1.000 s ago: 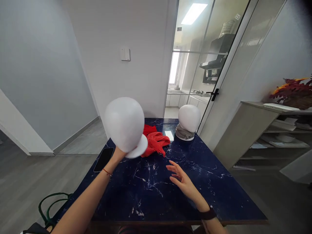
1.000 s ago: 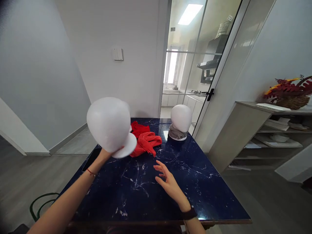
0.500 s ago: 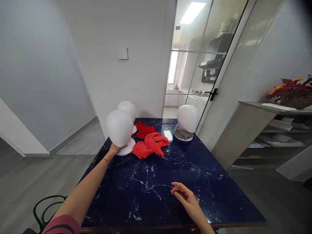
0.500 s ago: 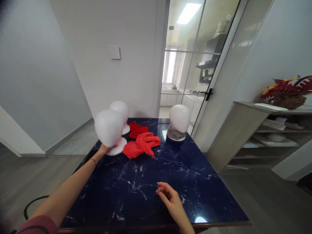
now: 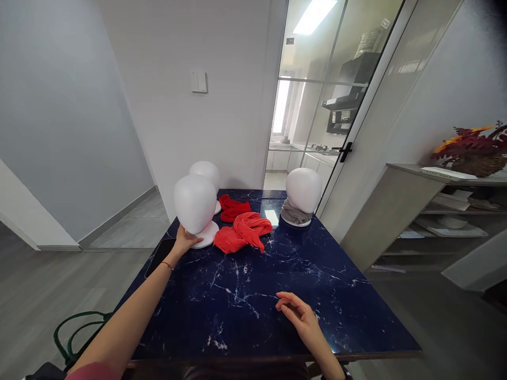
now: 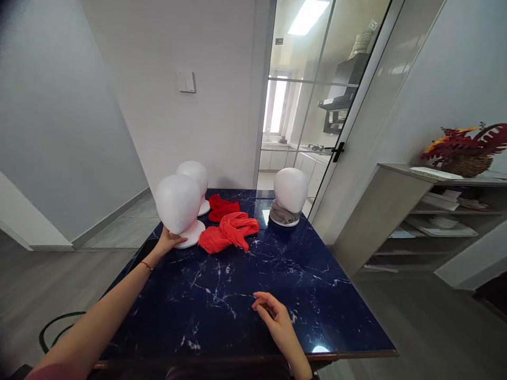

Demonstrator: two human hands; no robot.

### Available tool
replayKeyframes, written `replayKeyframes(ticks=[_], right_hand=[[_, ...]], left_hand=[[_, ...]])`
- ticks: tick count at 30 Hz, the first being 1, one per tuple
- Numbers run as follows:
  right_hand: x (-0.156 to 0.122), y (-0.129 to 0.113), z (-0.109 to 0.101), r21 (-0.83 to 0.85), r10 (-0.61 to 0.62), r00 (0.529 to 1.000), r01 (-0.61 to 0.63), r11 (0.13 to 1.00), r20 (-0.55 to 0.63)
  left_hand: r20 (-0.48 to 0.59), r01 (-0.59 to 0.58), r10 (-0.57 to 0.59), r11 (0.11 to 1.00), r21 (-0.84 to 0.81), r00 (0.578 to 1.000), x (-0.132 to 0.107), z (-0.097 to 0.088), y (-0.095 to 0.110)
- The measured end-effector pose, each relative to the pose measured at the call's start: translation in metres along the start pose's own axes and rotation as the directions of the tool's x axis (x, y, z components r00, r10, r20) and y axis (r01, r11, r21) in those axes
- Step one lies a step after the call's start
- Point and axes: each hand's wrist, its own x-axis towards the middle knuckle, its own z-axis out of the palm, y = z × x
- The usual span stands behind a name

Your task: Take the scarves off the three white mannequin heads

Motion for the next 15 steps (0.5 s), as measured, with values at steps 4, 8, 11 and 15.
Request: replayKeyframes(ticks=[4, 8, 11, 15], right_hand=[[-0.001, 0.000, 0.000, 0.003, -0.007, 1.000, 0.007, 1.000, -0.006], [-0.001, -0.002, -0.001, -0.001, 0.004, 1.000, -0.004, 1.000, 0.020], [-0.001, -0.003, -0.001, 0.001, -0.006, 1.000, 0.006, 1.000, 0.016], [0.000, -0.001, -0.001, 0.008, -0.012, 1.000, 0.012, 1.000, 0.015]], left_hand=[[0.053, -0.038, 0.026, 0.969, 0.243, 0.998, -0.027, -0.013, -0.014], [0.069, -0.073, 0.039, 0.808, 0.584, 0.997, -0.053, -0.028, -0.019], [0.039, -0.050, 0.032, 0.692, 0.721, 0.999, -0.061, -0.035, -0.015], [-0.069, 0.084, -0.048, 0.587, 0.805, 0.996, -0.061, -0.042, -0.014]])
